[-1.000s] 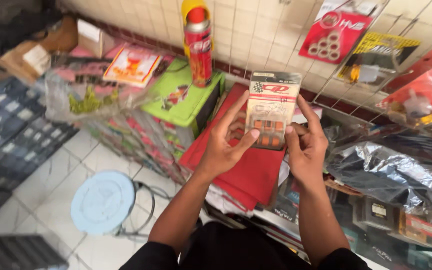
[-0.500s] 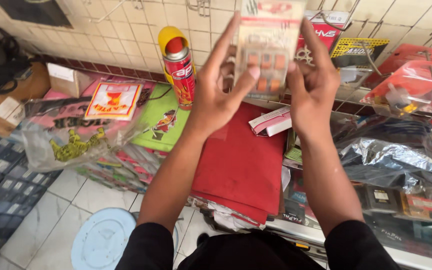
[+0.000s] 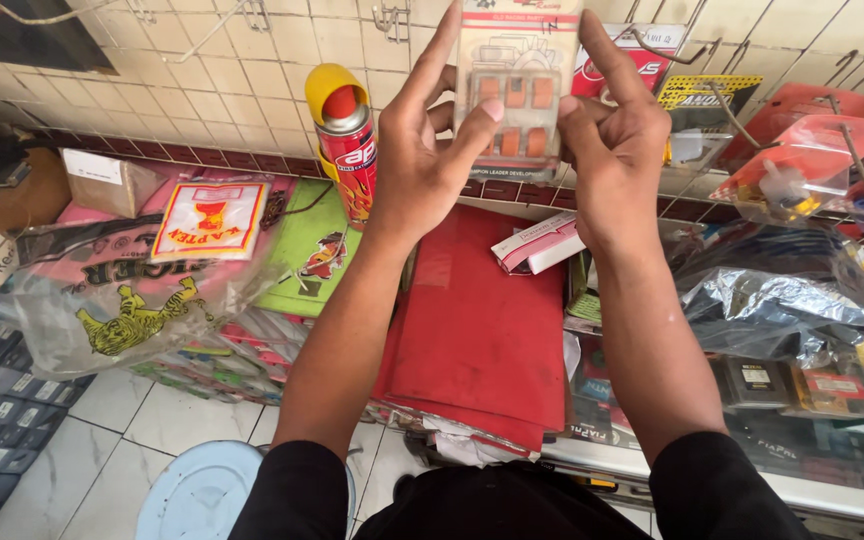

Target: The person picks up several packaged motorcycle parts from a counter and hangs them individually onto wire display racks.

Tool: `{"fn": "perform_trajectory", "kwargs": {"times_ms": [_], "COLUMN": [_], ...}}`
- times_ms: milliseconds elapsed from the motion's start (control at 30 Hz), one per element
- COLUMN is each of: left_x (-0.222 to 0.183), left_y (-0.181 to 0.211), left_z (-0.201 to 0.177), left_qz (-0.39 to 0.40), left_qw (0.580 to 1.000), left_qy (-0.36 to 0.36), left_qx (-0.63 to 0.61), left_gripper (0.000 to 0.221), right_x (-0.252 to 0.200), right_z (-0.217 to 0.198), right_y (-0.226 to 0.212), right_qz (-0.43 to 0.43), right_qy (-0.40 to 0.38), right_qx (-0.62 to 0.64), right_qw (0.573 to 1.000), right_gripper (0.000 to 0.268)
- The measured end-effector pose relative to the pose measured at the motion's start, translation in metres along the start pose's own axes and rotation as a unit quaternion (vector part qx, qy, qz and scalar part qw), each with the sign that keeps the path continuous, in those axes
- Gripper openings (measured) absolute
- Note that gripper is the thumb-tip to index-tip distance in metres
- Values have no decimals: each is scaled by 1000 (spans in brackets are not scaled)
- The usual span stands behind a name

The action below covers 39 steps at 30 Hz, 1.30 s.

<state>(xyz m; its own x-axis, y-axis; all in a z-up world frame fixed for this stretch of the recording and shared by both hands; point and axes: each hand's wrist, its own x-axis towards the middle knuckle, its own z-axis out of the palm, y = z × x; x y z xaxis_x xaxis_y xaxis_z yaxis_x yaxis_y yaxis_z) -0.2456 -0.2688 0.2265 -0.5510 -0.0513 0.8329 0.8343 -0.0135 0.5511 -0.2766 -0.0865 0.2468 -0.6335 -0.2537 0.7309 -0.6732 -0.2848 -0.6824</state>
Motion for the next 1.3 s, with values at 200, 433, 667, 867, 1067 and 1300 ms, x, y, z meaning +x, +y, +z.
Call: {"fn": "perform_trajectory", "kwargs": {"times_ms": [200, 433, 667, 867, 1067, 1300], "left_x": [0, 12, 20, 28, 27, 27], "left_y": [3, 26, 54, 61, 58, 54], "left_z": [0, 4, 7, 11, 8, 7], "left_qz": [-8, -44, -121, -142, -133, -147], "left_qw": [1000, 995, 989, 985, 985, 984], "left_qy": [-2, 29, 46, 73, 72, 82], "left_qx": [-2, 80, 67, 69, 88, 57], "left_gripper": [66, 66, 65, 62, 61, 64], "right_x": [-2, -2, 2, 4, 3, 14], "right_z": [5, 0, 2, -3, 2, 14], "right_y": [-11, -13, -24, -31, -31, -41], "right_qz": [74, 70, 117, 116, 129, 82], "right_qy": [47, 29, 22, -7, 8, 45], "right_qx": [42, 111, 212, 239, 269, 97], "right_qw": [995, 991, 970, 964, 954, 991], "right_gripper": [57, 57, 60, 61, 66, 63]}}
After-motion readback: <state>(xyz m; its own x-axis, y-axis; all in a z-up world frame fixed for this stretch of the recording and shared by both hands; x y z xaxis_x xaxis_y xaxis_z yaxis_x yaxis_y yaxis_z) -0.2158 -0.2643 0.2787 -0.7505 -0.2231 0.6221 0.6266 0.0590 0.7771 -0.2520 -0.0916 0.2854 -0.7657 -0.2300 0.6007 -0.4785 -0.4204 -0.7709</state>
